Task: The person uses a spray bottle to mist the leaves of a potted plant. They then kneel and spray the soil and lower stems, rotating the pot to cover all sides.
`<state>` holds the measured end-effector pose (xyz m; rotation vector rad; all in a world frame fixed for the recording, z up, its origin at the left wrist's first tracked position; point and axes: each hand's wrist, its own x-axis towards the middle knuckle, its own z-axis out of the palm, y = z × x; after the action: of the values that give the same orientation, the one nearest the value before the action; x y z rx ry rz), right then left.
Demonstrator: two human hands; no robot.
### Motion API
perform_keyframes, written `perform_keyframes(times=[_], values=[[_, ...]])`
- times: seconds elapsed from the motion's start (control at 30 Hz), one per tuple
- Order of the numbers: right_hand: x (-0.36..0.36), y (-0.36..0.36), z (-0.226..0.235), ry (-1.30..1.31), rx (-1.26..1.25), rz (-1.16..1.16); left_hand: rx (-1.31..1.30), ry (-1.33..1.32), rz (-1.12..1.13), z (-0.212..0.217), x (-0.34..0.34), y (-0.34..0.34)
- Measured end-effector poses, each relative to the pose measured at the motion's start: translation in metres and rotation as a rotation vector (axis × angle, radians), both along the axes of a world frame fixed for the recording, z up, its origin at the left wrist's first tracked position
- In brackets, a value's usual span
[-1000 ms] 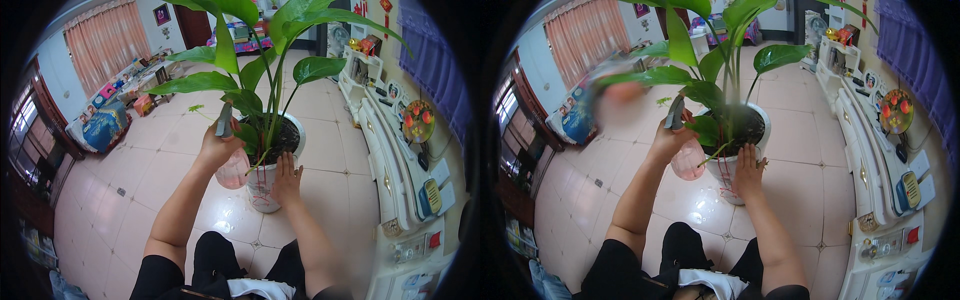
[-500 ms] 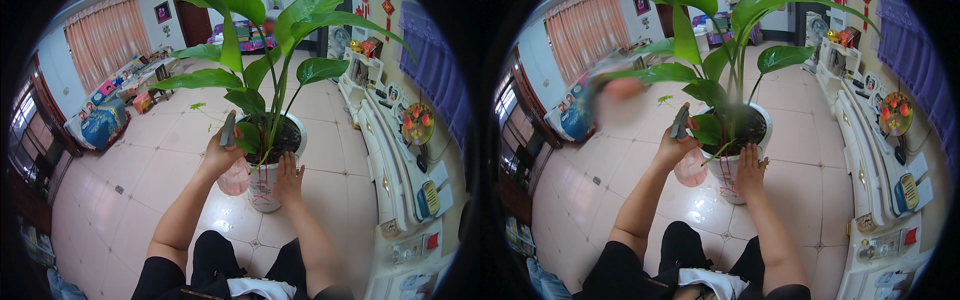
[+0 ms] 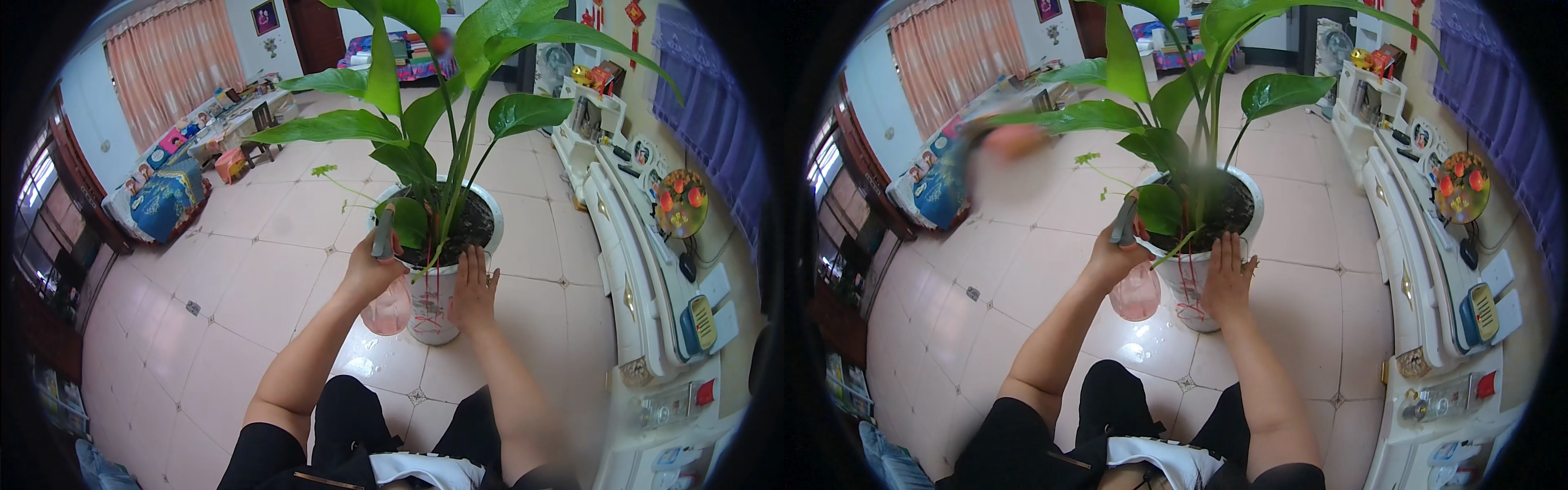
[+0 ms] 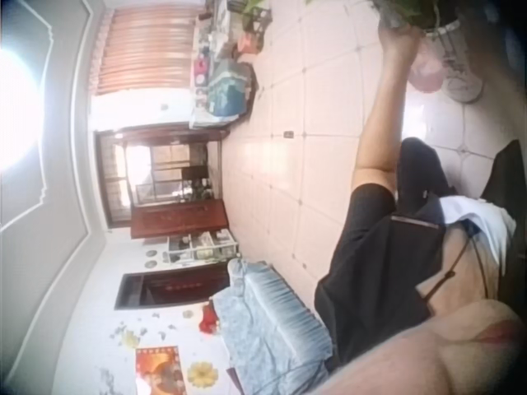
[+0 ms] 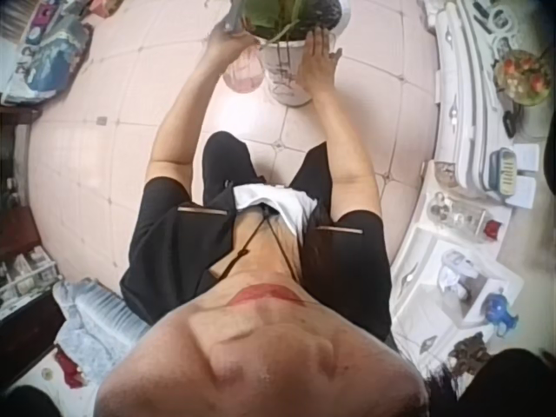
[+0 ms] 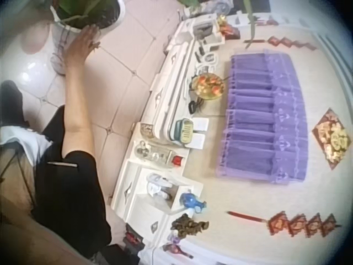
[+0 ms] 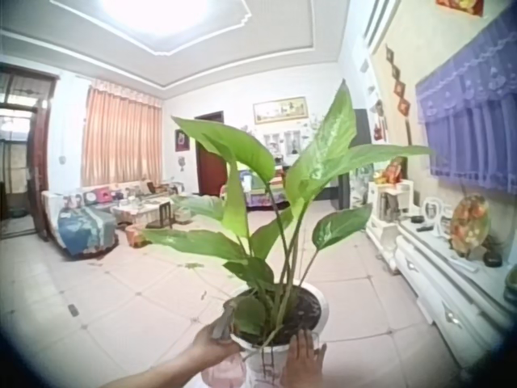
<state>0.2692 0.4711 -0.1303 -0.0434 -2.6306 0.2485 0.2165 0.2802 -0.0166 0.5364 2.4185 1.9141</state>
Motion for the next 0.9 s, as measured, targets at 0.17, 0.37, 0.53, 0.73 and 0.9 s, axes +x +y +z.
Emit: perform_keyframes(times=[0.17, 0.37, 0.53, 0.73, 0.9], values=[[-0.002, -0.001, -0.005, 0.005, 0.015, -0.003, 0.024, 0.16, 0.014, 0.016, 0.012, -0.001], [-0.001, 0.001, -0.004, 0.023, 0.01, -0.001, 0.272, 0.186, -0.111, 0.091, 0.036, 0.002], [0.002, -0.001, 0.001, 0.039, -0.033, 0.023, 0.156, 0.191, -0.149, 0.093, 0.031, 0.005], [-0.004, 0.003, -0.01, 0.044, 0.011, 0.001, 0.109, 0.116, -0.266, 0.072, 0.026, 0.017], [-0.002, 0.001, -0.006, 0.037, -0.015, 0.021, -0.036, 0.105, -0.309, 0.064, 0.024, 0.02]])
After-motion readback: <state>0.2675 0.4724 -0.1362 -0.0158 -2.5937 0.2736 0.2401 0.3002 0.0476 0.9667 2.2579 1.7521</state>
